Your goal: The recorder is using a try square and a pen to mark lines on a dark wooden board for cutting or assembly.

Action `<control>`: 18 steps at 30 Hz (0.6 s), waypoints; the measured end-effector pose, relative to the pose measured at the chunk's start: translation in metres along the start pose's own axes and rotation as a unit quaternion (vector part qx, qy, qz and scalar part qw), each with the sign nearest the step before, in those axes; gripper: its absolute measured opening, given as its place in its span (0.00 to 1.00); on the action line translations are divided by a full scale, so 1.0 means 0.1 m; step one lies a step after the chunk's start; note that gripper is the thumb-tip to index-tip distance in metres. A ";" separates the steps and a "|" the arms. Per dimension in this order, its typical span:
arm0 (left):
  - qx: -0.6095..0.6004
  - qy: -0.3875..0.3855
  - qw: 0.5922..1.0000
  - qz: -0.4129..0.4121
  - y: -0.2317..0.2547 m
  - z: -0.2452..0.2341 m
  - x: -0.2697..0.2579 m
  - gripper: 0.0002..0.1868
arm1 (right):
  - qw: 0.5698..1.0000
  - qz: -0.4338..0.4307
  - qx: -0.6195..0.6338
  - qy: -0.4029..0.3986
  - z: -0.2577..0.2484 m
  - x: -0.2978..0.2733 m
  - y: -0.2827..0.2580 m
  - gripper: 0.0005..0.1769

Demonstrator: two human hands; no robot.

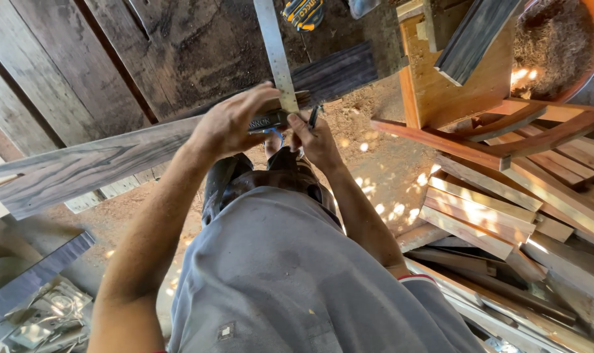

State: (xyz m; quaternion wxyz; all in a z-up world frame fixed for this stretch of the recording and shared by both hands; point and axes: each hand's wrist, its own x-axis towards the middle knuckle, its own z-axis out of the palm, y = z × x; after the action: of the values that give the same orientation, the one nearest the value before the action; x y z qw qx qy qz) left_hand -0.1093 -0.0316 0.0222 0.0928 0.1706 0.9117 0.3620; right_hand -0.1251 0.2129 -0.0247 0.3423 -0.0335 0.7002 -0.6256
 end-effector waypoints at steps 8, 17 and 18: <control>0.181 -0.003 0.971 -0.157 -0.42 -0.34 -0.88 0.23 | 0.986 -0.025 -0.053 0.154 -0.79 -0.40 0.15 0.19; 0.205 0.121 0.962 -0.133 -0.21 -0.12 -1.03 0.11 | 0.966 -0.095 -0.061 0.232 -0.95 -0.53 -0.11 0.13; 0.209 0.124 0.961 -0.128 -0.21 -0.13 -1.03 0.11 | 0.968 -0.084 -0.052 0.232 -0.94 -0.51 -0.09 0.13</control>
State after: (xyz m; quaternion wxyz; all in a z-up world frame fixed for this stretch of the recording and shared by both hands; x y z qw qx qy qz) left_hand -0.0230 -0.0930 0.0213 -0.0133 0.0216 0.9857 0.1664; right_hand -0.1382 0.3154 0.0046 0.1143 0.0367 0.7866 -0.6057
